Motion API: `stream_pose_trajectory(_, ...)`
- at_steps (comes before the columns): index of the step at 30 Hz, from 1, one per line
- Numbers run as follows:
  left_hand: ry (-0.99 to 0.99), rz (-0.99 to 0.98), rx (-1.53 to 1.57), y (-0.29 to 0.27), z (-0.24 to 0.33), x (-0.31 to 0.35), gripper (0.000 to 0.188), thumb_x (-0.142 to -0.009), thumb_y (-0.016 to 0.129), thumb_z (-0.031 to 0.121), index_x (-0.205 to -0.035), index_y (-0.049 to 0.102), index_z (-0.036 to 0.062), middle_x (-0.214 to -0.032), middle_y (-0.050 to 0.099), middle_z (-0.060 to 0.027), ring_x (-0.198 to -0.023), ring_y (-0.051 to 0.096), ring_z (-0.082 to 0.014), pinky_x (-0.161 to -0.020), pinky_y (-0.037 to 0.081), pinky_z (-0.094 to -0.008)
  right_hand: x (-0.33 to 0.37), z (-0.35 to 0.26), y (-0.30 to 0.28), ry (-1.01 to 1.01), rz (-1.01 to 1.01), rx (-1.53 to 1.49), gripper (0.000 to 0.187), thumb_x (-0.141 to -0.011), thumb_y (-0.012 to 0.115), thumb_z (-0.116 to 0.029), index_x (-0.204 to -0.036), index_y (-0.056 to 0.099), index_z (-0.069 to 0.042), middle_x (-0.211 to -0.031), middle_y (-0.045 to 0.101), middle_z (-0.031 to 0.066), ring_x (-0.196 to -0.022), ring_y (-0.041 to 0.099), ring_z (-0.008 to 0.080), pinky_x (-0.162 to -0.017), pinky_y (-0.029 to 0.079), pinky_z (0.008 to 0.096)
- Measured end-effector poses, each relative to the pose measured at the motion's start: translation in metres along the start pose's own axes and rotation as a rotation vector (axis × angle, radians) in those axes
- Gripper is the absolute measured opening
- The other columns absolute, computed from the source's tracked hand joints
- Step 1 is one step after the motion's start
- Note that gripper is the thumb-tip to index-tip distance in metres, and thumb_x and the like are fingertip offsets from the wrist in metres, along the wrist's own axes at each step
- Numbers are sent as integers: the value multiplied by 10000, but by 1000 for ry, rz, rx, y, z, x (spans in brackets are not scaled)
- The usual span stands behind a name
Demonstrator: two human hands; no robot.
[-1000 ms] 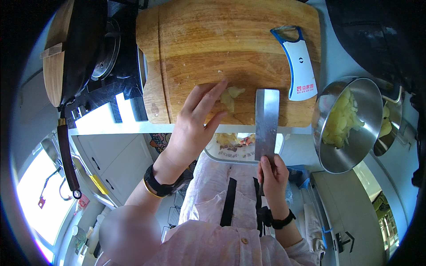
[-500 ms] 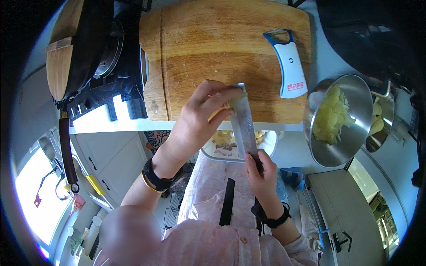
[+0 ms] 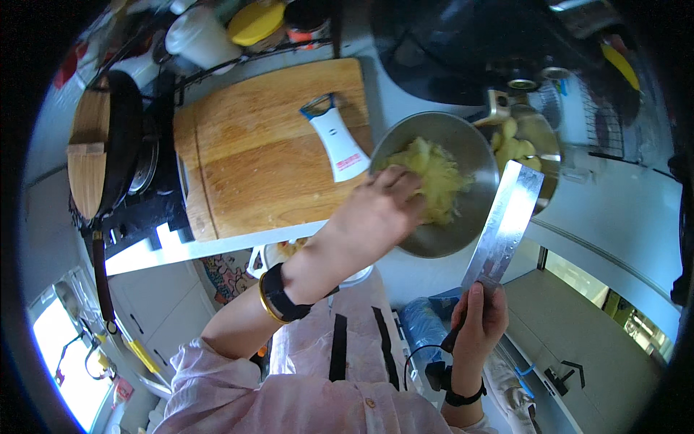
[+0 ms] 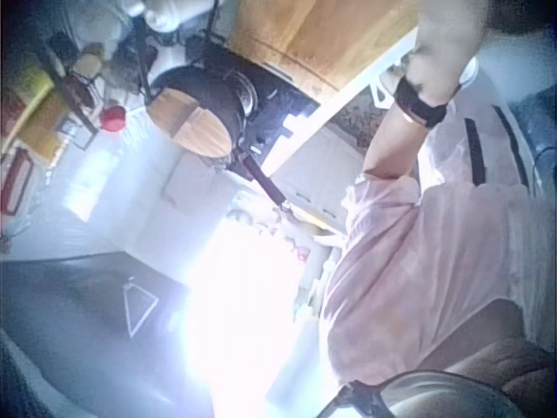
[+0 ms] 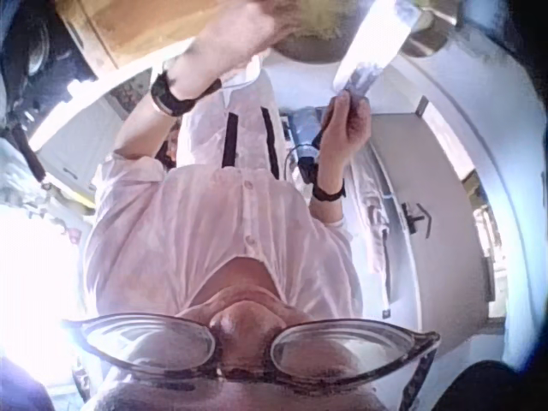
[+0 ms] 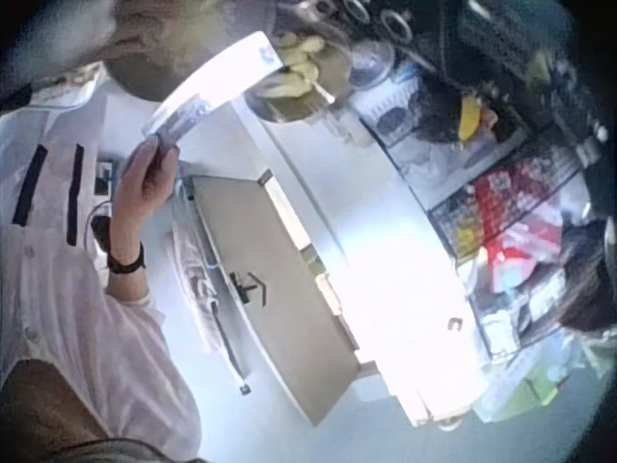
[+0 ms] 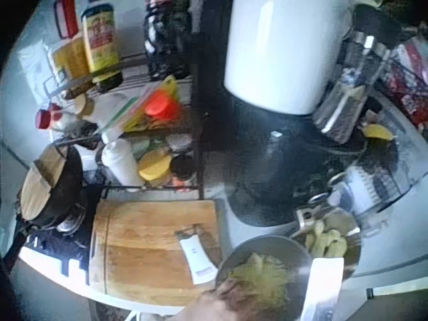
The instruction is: The person peels potatoes with a vegetable peeler over a cutting board and a metal bowl. Potato skins are collected in a small container while peeled potatoes are placed into the bowl.
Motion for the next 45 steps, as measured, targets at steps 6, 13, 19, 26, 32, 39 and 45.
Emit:
stream_pose_trajectory(6,-129,186,261,-7,13,-1,217,-840,793,42,-1053,751,47,-1101,720,-113,-1055,672,-330,-962,543,-436,-11,18,-34,-20,-11,-40,132,-1072,617,-92,-945,589,-68,-749,557,-28,-576,469,20,-493,353,188)
stream_pose_trajectory(13,-410,80,653,-6,34,-10,136,-940,740,11,-1074,762,14,-1032,755,-129,-923,724,-240,-828,556,-329,-11,-2,-14,-292,-125,275,432,-915,638,81,-1338,639,-7,-992,644,129,-818,623,207,-711,499,308)
stream_pose_trajectory(19,-549,302,403,-24,10,20,183,-934,710,-41,-1111,745,-14,-1033,758,-148,-954,736,-242,-864,569,-335,-41,-20,32,-622,-194,487,673,-830,639,80,-1484,570,-68,-1165,626,169,-1037,619,357,-900,514,457)
stream_pose_trajectory(26,-581,228,277,-20,4,46,214,-969,677,-37,-1178,722,-20,-1080,732,-129,-987,718,-206,-886,567,-326,-83,-6,65,-798,-162,674,692,-807,659,19,-1487,531,2,-1147,602,205,-1044,600,374,-888,490,477)
stream_pose_trajectory(32,-602,260,257,-15,7,51,254,-944,666,-74,-1183,720,-7,-1091,728,-127,-1019,702,-225,-916,552,-346,-88,-27,49,-779,-181,579,562,-908,674,-83,-1455,561,-23,-1207,627,202,-1083,605,397,-926,498,496)
stream_pose_trajectory(39,-591,322,242,-18,3,57,288,-902,675,-98,-1174,716,-12,-1198,697,-168,-1115,674,-315,-966,530,-398,-229,-38,-35,-708,199,876,495,-839,663,-3,-1329,592,10,-1261,622,221,-1187,584,409,-1028,501,505)
stream_pose_trajectory(45,-557,259,173,-20,8,60,266,-928,667,-72,-1184,706,-14,-1235,692,-153,-1107,668,-265,-925,542,-374,-319,-10,-18,-600,-102,1183,306,-865,654,-46,-1165,697,-2,-1266,663,190,-1237,585,379,-1028,498,507)
Point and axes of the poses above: each hand's wrist, its own x-axis away from the middle knuckle, its own y-axis out of the palm, z = x × y, the point moved 5 cm from there along -x, towards the middle knuckle
